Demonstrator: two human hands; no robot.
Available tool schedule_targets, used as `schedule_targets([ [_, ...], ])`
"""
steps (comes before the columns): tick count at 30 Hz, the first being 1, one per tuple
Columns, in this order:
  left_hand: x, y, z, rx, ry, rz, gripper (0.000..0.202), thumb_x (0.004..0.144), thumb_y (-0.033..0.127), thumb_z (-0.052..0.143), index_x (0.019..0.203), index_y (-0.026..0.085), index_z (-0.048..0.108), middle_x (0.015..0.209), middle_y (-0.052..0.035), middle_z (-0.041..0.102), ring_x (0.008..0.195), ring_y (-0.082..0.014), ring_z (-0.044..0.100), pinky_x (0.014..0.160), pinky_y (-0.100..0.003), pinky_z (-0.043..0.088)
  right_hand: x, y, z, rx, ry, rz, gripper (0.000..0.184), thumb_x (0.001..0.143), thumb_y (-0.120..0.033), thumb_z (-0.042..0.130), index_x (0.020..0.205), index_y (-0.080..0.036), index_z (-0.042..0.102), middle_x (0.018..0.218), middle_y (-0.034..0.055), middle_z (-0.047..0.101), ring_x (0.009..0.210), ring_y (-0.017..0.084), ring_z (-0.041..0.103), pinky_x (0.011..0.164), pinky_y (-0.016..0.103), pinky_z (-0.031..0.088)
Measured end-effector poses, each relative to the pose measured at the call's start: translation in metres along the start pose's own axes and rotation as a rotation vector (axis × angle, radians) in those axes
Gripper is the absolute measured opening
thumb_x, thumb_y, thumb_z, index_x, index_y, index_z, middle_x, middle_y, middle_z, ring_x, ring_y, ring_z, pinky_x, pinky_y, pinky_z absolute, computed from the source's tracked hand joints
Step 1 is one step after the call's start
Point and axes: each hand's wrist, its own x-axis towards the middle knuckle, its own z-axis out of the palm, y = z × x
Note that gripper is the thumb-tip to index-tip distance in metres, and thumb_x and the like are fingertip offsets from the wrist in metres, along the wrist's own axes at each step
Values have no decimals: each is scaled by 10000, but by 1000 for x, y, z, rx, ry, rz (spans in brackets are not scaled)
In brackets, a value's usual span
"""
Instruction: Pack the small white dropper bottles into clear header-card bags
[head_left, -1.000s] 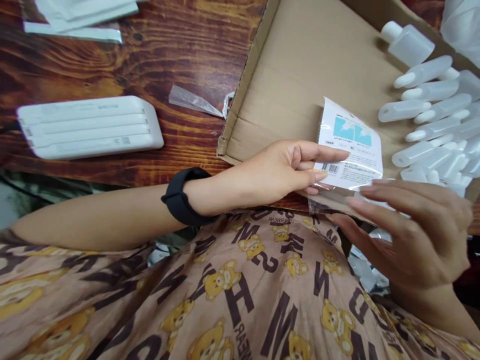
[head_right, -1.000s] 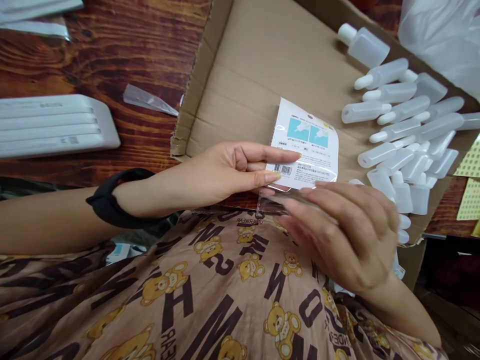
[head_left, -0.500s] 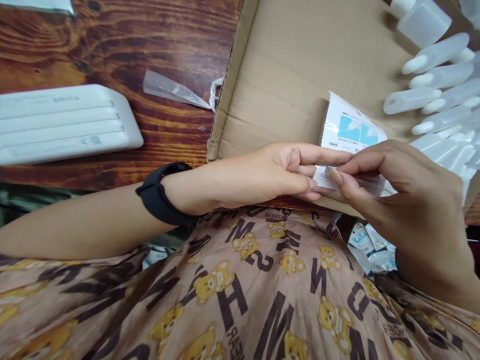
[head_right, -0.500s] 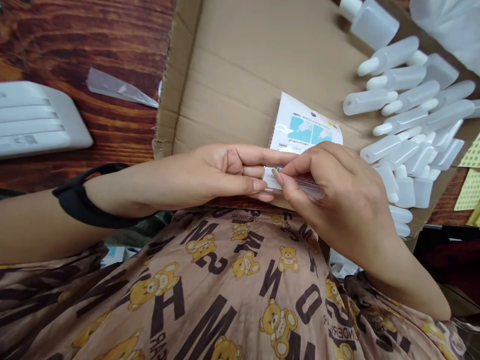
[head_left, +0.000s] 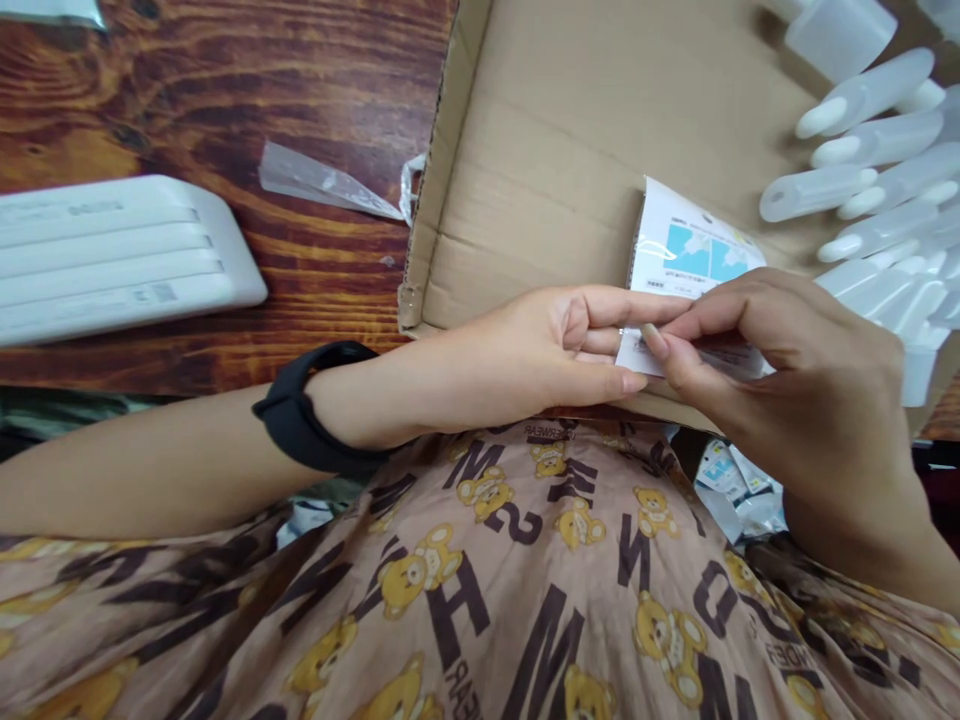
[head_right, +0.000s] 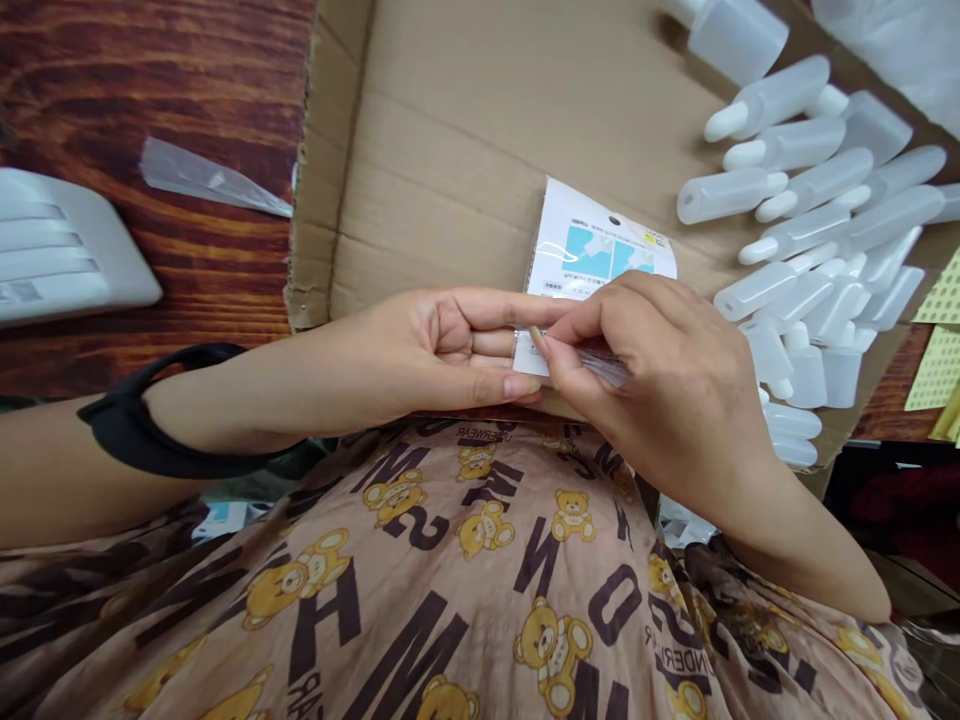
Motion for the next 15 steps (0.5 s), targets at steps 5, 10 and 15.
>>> schedule_targets([
  [5,0,0,4,-65,31,-34,542,921,28,679,1401,269,753,1150,-28,867,1145,-212,813,990,-323,659,0,2,4,-28,24,-25,162,1044,-255,659,886,-261,625,869,51,738,865,272,731,731,437,537],
  [10,0,-1,6,-88,52,-43,593,898,-8,678,1433,242,732,1196,-59,860,1190,-220,798,1045,-339,637,1,3,7,-40,47,-44,170,1044,-275,657,878,-260,624,855,46,728,850,268,729,696,417,511],
  [15,1,0,6,-100,43,-63,635,916,-26,638,1483,256,691,1224,-31,856,1208,-187,788,1086,-320,614,1,4,6,-31,55,-51,173,1044,-272,654,875,-271,618,852,29,720,847,254,723,695,404,499],
])
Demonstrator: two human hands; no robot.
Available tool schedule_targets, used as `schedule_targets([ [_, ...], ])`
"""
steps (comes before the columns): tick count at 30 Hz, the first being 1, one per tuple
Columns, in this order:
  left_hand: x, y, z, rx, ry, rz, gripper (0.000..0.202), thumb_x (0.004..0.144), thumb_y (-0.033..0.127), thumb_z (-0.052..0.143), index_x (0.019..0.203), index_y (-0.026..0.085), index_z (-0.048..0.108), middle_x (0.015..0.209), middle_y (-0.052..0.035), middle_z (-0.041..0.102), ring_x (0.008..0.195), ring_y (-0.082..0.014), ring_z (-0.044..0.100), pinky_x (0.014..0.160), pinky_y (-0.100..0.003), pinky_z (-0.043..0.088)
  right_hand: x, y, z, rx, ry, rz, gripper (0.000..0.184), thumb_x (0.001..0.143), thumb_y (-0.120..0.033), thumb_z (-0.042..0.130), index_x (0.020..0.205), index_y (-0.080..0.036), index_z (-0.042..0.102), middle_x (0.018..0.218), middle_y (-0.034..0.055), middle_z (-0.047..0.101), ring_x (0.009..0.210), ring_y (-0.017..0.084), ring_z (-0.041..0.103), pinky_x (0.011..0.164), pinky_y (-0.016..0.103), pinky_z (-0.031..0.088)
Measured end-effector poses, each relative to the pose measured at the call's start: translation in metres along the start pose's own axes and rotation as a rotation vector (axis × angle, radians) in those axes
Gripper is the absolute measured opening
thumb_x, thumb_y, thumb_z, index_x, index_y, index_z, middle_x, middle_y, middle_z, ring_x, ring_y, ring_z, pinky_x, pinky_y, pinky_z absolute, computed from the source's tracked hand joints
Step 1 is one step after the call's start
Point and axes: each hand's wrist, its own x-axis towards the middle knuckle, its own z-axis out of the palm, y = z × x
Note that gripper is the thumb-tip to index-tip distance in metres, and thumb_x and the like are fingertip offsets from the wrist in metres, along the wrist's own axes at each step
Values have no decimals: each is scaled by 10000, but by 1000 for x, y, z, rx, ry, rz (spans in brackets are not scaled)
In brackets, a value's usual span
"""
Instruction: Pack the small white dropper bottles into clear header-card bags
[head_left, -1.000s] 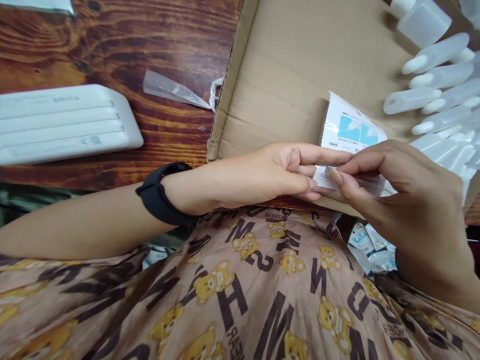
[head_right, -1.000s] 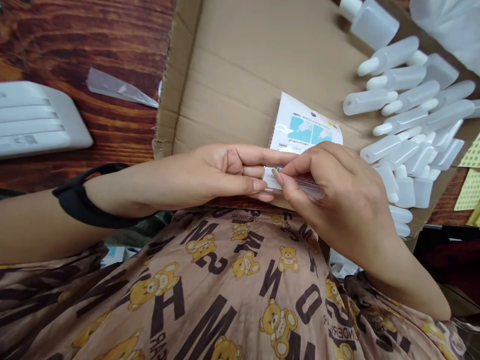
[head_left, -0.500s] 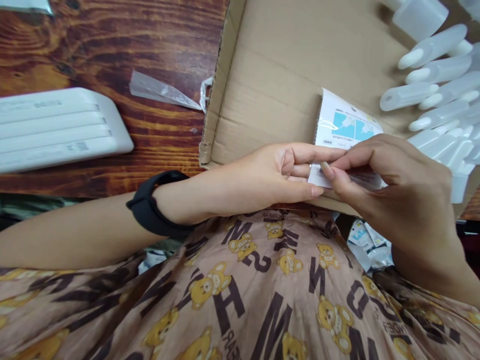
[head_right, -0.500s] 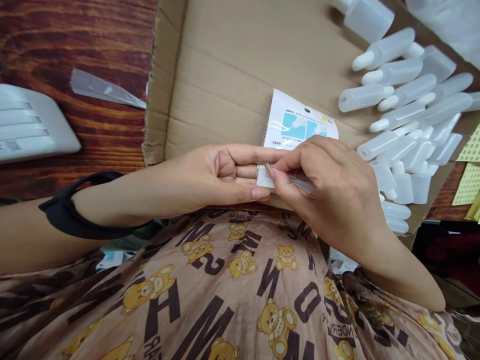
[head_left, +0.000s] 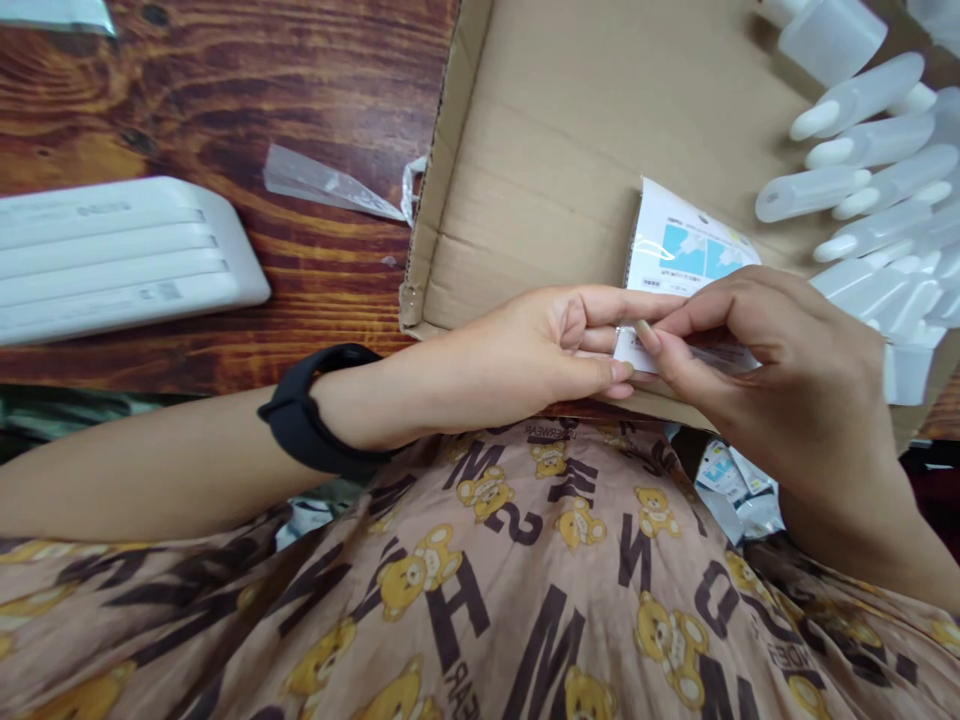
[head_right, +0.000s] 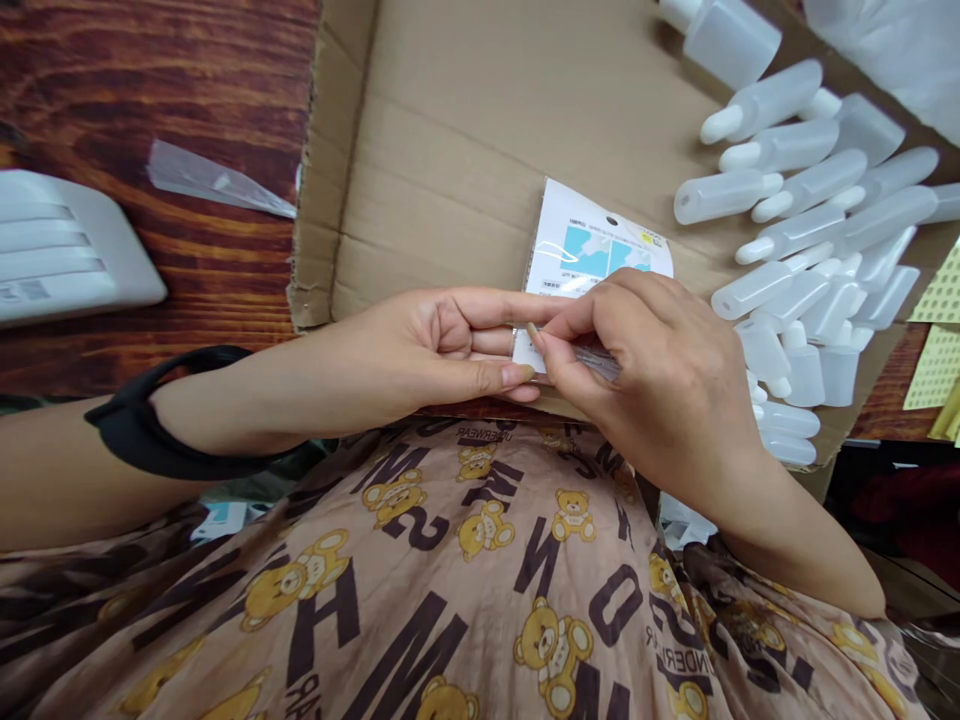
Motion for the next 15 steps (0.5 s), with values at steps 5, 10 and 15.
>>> schedule_targets([
  [5,0,-1,-1,0,2,15,628,907,-20,663,1474,247,705,1194,-47,862,1165,-205,808,1048,-322,642,1,0,-1,7,-12,6,177,1046,-265,659,876,-276,615,853,35,730,837,250,714,694,410,497],
  [10,0,-6,-3,-2,30,46,707,905,52,745,1548,324,630,1082,-9,871,1070,-227,835,941,-316,678,2,1,1,1,-3,-16,169,1034,-268,672,874,-274,618,838,40,734,817,257,708,686,421,501],
  [15,-1,-11,-1,8,35,85,807,914,69,750,1636,333,505,1025,-1,865,1006,-198,836,921,-271,653,2,2,0,41,-23,-2,153,1022,-236,678,882,-287,641,854,24,734,848,251,713,712,410,514],
])
